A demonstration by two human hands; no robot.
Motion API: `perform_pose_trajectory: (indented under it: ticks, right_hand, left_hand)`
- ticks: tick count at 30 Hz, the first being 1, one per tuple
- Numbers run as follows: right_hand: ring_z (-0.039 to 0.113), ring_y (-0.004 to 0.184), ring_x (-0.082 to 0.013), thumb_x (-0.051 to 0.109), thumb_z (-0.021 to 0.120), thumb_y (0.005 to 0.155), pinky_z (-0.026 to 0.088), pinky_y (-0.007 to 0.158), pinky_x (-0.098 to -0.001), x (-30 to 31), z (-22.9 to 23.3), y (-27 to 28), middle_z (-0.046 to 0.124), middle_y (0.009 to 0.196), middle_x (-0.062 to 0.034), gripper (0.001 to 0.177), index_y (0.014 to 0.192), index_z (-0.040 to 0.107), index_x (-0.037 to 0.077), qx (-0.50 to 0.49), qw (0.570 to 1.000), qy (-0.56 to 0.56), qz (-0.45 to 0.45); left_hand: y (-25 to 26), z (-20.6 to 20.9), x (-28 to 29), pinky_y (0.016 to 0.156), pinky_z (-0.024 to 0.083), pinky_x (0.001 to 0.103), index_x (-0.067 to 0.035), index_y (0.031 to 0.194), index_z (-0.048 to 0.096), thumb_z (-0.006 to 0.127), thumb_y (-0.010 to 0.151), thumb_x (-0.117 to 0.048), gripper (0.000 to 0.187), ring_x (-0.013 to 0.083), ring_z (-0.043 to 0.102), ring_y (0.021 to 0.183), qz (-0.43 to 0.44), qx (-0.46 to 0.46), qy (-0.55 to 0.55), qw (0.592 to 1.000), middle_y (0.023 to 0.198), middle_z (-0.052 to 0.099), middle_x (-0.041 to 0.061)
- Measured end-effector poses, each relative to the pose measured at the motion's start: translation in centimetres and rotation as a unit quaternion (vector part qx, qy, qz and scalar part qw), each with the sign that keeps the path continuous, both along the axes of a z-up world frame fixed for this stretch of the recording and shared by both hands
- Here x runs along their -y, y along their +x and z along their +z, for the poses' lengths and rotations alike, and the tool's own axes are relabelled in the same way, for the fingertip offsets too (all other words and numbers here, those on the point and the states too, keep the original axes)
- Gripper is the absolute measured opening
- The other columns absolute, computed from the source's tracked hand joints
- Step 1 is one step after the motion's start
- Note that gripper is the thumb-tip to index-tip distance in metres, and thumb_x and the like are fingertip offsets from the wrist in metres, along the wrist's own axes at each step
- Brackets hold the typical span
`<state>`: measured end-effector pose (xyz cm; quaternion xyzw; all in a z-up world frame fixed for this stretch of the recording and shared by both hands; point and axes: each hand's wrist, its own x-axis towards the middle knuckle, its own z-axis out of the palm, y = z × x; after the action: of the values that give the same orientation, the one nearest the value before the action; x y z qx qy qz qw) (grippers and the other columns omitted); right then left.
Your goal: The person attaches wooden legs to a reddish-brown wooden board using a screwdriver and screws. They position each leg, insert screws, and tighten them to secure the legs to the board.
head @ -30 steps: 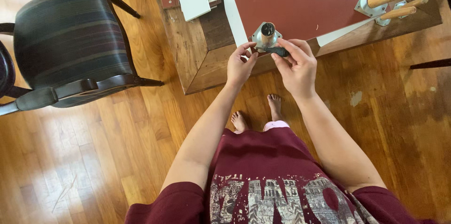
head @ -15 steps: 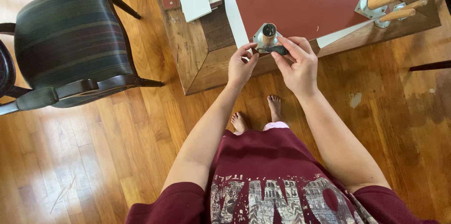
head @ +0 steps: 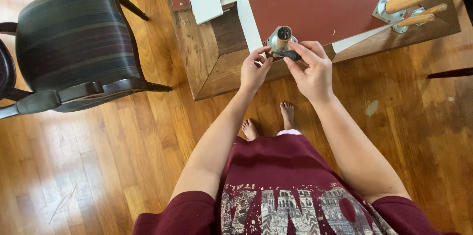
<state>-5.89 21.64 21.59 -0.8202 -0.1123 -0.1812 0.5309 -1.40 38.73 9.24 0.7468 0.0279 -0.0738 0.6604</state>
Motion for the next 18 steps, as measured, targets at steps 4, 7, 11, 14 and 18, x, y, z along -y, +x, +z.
perform_pose_trajectory:
  ticks: [4,7,11,14,18]
  right_hand:
    - [0.072,0.105,-0.0199,-0.005,0.078,0.095,0.065,0.091,-0.0296,0.1,0.0,0.0,0.062,0.123,-0.0138,0.035,0.129,0.070,-0.002,-0.003,1.000,0.001,-0.001]
    - [0.072,0.104,-0.0202,-0.004,0.078,0.094,0.064,0.089,-0.0299,0.1,-0.1,-0.1,0.063,0.121,-0.0137,0.035,0.128,0.070,-0.002,0.004,1.000,-0.009,-0.002]
    - [0.072,0.102,-0.0207,-0.002,0.080,0.094,0.063,0.087,-0.0304,0.2,-0.1,-0.1,0.065,0.120,-0.0133,0.035,0.128,0.071,-0.002,0.008,1.000,-0.027,-0.004]
    - [0.073,0.100,-0.0212,0.000,0.081,0.094,0.063,0.085,-0.0294,0.3,-0.2,0.1,0.066,0.118,-0.0150,0.035,0.127,0.071,0.000,0.019,0.999,-0.042,-0.015]
    - [0.073,0.087,-0.0204,0.010,0.090,0.090,0.060,0.075,-0.0310,0.1,-0.6,0.7,0.069,0.104,-0.0116,0.034,0.112,0.065,0.001,0.070,0.990,-0.105,-0.068]
  left_hand:
    - [0.0,-0.2,0.0,0.050,0.041,0.021,-0.012,0.128,0.070,0.074,0.093,-0.011,0.035,0.0008,0.048,0.056,0.002,-0.014,0.009,1.000,0.073,0.054,-0.008]
    - [-0.1,-0.5,0.1,0.050,0.041,0.021,-0.012,0.128,0.070,0.074,0.093,-0.010,0.035,0.0006,0.048,0.057,0.003,-0.011,0.000,1.000,0.073,0.054,-0.008]
    - [0.0,-0.8,0.1,0.049,0.039,0.021,-0.012,0.128,0.070,0.074,0.094,-0.010,0.034,0.0011,0.047,0.056,0.005,-0.004,-0.022,1.000,0.073,0.054,-0.008]
    - [-0.1,-0.3,0.3,0.049,0.038,0.021,-0.012,0.128,0.070,0.074,0.094,-0.011,0.034,0.0008,0.046,0.056,0.008,-0.011,-0.041,0.999,0.073,0.052,-0.008]
    - [-0.4,2.0,0.4,0.057,0.046,0.023,-0.016,0.125,0.072,0.076,0.091,-0.012,0.035,0.0040,0.051,0.064,0.014,-0.031,0.050,0.998,0.082,0.056,-0.007]
